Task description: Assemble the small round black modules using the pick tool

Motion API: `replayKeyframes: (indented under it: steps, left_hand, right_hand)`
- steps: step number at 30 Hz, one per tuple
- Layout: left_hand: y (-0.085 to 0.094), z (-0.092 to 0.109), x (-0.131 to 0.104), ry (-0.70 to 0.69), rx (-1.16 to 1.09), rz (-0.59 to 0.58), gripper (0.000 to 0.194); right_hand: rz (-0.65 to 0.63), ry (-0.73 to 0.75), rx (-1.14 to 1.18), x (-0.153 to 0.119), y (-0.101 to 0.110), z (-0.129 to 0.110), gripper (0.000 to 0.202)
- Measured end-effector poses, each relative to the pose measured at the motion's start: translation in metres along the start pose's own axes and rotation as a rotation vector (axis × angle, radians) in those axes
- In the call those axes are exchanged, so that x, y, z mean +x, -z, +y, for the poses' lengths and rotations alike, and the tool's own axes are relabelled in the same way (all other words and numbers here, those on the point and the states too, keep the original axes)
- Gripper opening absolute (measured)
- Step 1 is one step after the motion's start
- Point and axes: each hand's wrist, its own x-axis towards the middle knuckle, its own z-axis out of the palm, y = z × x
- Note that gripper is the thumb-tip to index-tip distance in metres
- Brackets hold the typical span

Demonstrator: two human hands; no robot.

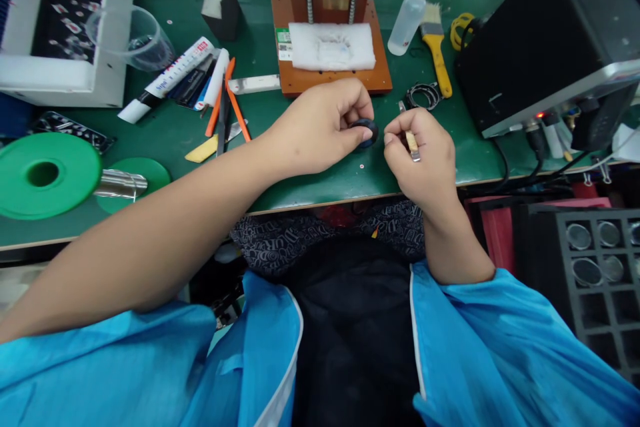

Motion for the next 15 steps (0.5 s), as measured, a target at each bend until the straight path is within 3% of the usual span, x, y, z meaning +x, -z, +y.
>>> replayKeyframes:
  steps: [3, 8, 10, 15]
  left_hand:
    - [0.004, 0.000, 0.000, 0.008, 0.107, -0.044, 0.015]
    - [0.008, -0.002, 0.000, -0.026, 0.312, -0.041, 0.009]
    - [0.009, -0.004, -0.001, -0.034, 0.331, -0.042, 0.011]
    - [0.012, -0.003, -0.002, -0.058, 0.305, -0.050, 0.014]
  right_hand:
    - [0.039, -0.047, 0.083, -0.003, 0.000, -0.001, 0.012]
    - [0.020, -0.092, 0.239, -0.008, 0.000, 0.002, 0.054]
    - [0.020, -0.096, 0.230, -0.008, -0.001, 0.004, 0.060]
    - [0.039, -0.066, 0.219, -0.009, 0.001, 0.010, 0.024]
